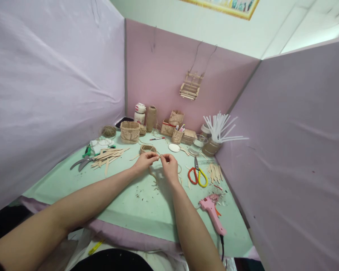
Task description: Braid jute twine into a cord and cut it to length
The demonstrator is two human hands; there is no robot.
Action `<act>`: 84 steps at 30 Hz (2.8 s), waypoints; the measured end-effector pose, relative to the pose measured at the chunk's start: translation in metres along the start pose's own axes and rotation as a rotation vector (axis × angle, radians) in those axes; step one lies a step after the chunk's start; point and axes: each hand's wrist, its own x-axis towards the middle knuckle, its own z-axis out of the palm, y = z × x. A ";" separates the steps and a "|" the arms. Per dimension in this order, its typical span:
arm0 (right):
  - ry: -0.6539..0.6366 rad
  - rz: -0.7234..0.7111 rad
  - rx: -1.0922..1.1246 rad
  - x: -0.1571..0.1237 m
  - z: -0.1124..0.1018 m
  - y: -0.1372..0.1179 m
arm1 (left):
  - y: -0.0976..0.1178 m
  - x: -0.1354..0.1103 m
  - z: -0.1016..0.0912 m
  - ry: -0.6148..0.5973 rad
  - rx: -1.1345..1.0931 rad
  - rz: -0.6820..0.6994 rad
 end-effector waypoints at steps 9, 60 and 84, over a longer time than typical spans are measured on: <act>-0.011 -0.125 -0.111 -0.003 0.001 -0.001 | -0.007 0.003 -0.001 0.034 0.042 0.157; 0.170 0.043 -0.125 0.013 0.005 0.032 | -0.001 -0.005 0.004 -0.210 0.357 0.091; -0.012 0.026 0.163 0.006 -0.004 0.007 | -0.001 0.000 -0.001 -0.058 0.103 -0.005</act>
